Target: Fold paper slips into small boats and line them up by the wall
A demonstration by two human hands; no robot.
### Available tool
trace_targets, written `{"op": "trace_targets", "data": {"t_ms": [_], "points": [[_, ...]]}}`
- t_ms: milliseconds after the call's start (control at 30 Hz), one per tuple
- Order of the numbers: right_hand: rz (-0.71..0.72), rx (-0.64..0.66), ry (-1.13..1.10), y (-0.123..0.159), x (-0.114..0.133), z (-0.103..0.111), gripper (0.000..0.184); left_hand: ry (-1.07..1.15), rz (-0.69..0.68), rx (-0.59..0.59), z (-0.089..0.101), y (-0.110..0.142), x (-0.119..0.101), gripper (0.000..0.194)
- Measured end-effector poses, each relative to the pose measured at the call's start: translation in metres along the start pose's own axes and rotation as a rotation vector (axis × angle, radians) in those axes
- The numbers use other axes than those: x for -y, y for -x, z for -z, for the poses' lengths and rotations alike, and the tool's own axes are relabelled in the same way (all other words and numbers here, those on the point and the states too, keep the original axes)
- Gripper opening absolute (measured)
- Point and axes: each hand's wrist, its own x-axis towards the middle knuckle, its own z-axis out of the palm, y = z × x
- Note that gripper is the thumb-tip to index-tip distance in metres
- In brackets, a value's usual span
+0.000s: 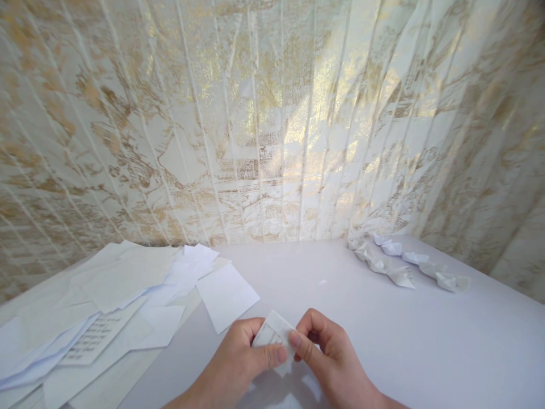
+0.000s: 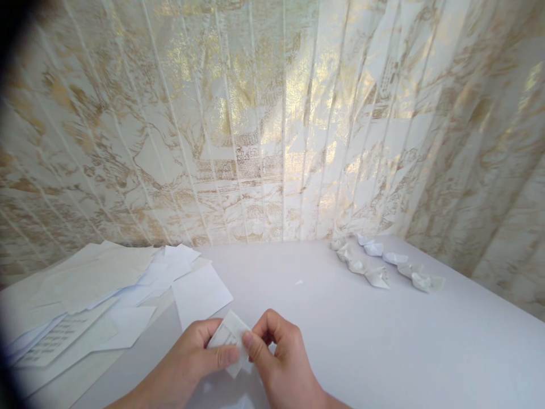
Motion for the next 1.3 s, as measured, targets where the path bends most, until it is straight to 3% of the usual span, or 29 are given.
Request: {"op": "trace_targets", "data": {"t_ms": [167, 333, 533, 633, 833, 1133, 1300], "points": [[0.03, 0.018, 0.074, 0.002, 0.001, -0.001, 0.032, 0.086, 0.038, -0.086, -0.002, 0.0, 0.002, 0.025], [0.03, -0.034, 0.032, -0.001, -0.001, 0.001, 0.034, 0.005, -0.017, -0.22, 0.008, -0.004, 0.006, 0.03], [-0.014, -0.048, -0.033, -0.004, -0.005, 0.004, 0.035, -0.095, -0.063, -0.206, 0.012, -0.005, 0.006, 0.03], [-0.011, -0.058, -0.026, -0.005, -0.006, 0.003, 0.035, -0.04, -0.073, -0.193, 0.012, -0.006, 0.007, 0.03], [0.031, -0.077, -0.017, -0.001, -0.007, -0.002, 0.033, 0.165, -0.049, -0.018, 0.005, -0.003, 0.008, 0.024], [-0.007, -0.033, -0.1, 0.0, -0.006, 0.0, 0.036, 0.018, -0.102, -0.138, 0.005, -0.003, 0.008, 0.014], [-0.031, -0.029, -0.068, 0.0, -0.009, 0.002, 0.033, -0.029, -0.055, -0.054, 0.007, -0.003, 0.004, 0.01]]}}
